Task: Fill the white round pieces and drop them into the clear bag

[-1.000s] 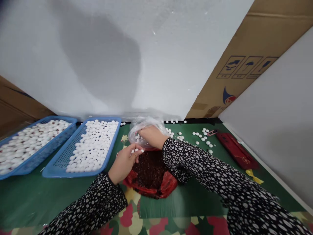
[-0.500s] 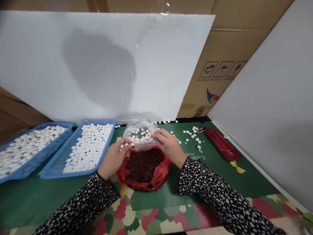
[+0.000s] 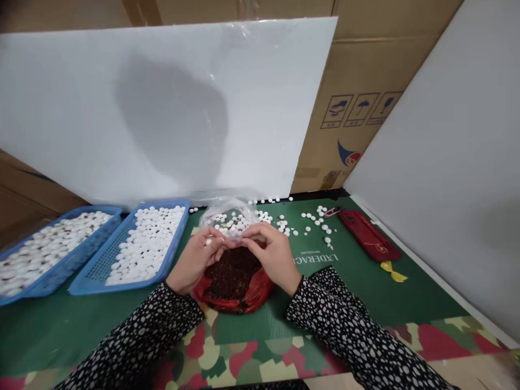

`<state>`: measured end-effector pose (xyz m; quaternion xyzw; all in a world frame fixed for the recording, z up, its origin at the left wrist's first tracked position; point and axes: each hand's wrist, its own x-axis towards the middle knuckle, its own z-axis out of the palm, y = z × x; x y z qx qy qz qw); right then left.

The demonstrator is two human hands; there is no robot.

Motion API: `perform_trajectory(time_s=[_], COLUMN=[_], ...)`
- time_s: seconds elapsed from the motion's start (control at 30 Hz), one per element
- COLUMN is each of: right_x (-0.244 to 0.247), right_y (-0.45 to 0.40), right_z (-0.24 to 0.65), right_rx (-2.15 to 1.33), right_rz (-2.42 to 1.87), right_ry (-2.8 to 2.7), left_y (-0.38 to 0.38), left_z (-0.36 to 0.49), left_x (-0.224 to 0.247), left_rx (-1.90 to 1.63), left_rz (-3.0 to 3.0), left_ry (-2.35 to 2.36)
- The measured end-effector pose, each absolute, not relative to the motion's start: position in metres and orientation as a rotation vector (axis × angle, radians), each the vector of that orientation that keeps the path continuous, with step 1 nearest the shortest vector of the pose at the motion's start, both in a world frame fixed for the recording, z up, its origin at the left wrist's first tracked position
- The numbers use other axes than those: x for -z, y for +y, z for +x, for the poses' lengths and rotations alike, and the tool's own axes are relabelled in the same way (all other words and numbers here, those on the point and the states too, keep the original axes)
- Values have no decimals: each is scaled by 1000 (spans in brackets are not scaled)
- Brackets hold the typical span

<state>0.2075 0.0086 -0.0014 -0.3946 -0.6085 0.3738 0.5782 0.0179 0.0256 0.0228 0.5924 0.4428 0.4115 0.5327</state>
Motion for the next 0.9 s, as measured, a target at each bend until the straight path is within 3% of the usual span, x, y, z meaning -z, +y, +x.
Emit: perform_trajectory(time_s=[0.17, 0.4, 0.9], right_x=[3, -3, 8], right_y=[0, -2, -7], right_z=[196, 193, 186], right_rx=[-1134, -887, -867], right_rz=[-882, -942, -943], right_ry=[-1298, -1540, -1508], left_y=[18, 16, 10], left_z=[24, 23, 28], left_x=[-8, -3, -4], left_rx=[-1051, -1044, -1086], left_rz=[1018, 912, 966], left_ry=[879, 796, 972])
